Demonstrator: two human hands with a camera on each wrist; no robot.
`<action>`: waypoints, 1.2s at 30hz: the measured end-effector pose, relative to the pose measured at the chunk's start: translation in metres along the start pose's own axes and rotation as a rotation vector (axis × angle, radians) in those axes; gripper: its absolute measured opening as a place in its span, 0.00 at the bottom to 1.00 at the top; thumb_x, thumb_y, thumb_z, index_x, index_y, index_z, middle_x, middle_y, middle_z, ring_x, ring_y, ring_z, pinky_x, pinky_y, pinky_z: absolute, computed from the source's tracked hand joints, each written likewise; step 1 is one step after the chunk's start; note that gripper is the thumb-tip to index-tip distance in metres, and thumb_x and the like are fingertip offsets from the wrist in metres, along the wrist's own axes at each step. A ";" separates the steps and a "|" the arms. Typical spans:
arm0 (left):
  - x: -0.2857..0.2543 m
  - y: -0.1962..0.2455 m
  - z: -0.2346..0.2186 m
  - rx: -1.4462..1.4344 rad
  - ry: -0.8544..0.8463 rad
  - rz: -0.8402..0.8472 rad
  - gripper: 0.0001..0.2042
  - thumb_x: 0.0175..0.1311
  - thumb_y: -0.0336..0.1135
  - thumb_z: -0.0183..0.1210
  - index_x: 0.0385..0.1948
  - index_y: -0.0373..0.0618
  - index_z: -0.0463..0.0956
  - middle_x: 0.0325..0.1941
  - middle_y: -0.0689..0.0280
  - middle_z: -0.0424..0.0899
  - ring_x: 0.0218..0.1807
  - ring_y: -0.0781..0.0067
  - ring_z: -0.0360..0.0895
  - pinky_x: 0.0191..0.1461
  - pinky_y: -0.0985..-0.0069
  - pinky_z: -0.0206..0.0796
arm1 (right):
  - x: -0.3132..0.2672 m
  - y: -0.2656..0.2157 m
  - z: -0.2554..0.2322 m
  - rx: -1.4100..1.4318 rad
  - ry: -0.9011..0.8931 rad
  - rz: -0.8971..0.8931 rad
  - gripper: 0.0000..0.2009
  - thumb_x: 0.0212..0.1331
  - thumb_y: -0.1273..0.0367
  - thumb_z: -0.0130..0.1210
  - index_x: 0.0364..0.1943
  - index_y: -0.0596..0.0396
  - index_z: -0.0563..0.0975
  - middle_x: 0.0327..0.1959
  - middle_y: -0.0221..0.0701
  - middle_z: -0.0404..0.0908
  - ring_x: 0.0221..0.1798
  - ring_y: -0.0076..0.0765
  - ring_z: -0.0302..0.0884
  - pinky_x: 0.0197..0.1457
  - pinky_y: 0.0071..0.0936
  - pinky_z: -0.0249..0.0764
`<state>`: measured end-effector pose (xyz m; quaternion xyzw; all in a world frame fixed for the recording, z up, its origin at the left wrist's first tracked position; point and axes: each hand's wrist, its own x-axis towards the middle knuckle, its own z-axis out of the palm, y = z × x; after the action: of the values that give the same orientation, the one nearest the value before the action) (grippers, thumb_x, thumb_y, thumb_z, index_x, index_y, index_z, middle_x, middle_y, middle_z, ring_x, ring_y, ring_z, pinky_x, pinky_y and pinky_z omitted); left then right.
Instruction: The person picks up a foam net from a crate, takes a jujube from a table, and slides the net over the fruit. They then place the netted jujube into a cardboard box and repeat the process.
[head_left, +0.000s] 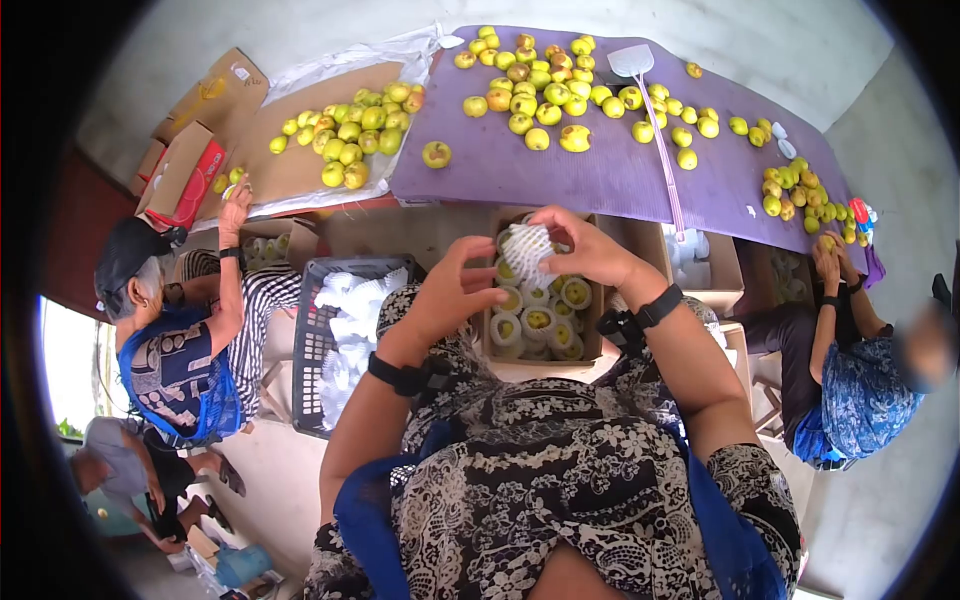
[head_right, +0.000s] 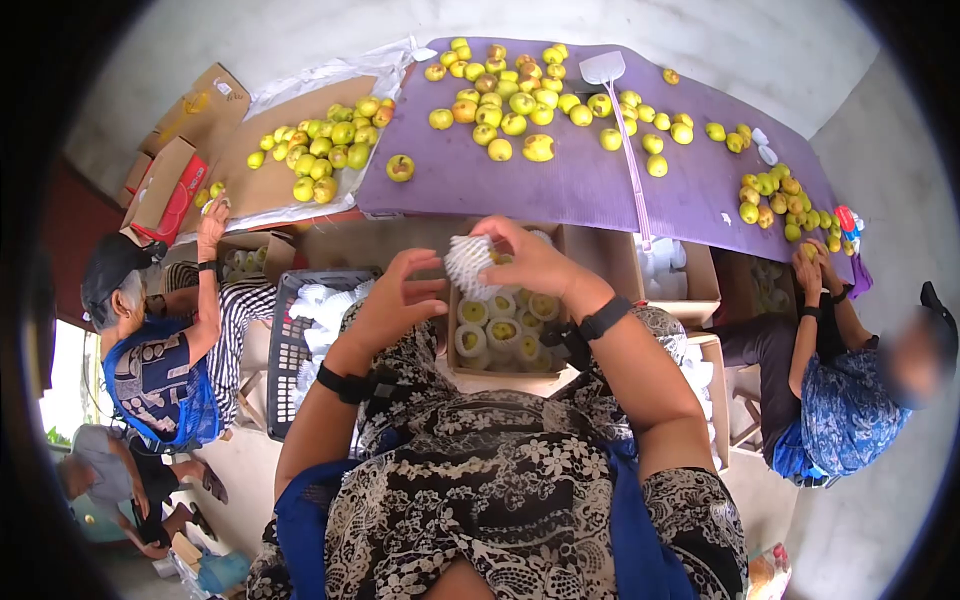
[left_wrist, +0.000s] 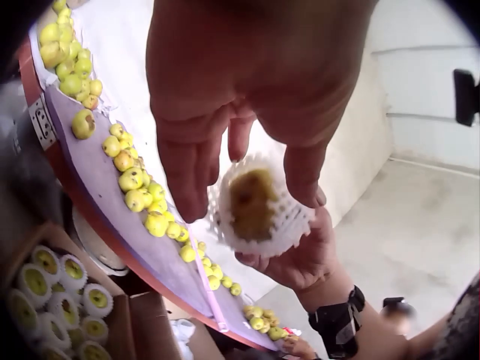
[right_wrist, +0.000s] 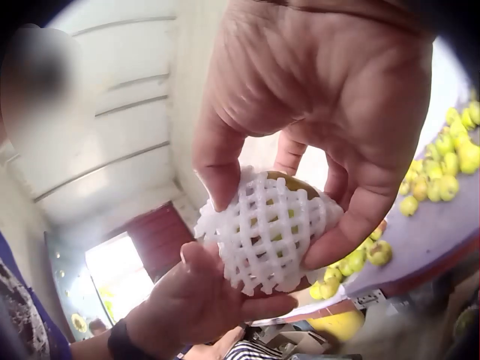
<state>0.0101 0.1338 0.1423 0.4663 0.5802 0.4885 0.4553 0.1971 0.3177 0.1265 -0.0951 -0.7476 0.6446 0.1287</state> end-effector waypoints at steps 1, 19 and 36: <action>-0.002 -0.016 -0.010 0.073 0.036 -0.010 0.32 0.52 0.27 0.67 0.61 0.44 0.61 0.63 0.55 0.69 0.58 0.61 0.74 0.59 0.66 0.70 | -0.003 0.025 -0.009 0.031 0.085 0.119 0.29 0.49 0.72 0.65 0.58 0.49 0.66 0.51 0.29 0.71 0.54 0.27 0.69 0.54 0.27 0.71; -0.002 -0.080 -0.079 0.989 -0.012 0.145 0.14 0.48 0.37 0.64 0.38 0.49 0.79 0.47 0.65 0.82 0.58 0.59 0.73 0.64 0.60 0.60 | -0.007 0.254 -0.023 -0.923 0.541 0.652 0.30 0.44 0.68 0.66 0.55 0.52 0.68 0.54 0.49 0.65 0.59 0.62 0.64 0.59 0.47 0.69; 0.012 -0.088 -0.096 0.864 -0.022 0.150 0.15 0.47 0.35 0.64 0.39 0.48 0.79 0.47 0.64 0.81 0.56 0.60 0.75 0.63 0.61 0.62 | 0.025 0.335 -0.024 -1.246 0.262 0.747 0.35 0.52 0.55 0.61 0.63 0.57 0.64 0.61 0.49 0.66 0.66 0.55 0.60 0.69 0.46 0.56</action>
<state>-0.0950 0.1239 0.0646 0.6598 0.6909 0.2276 0.1882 0.1729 0.3989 -0.1998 -0.4747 -0.8715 0.0848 -0.0890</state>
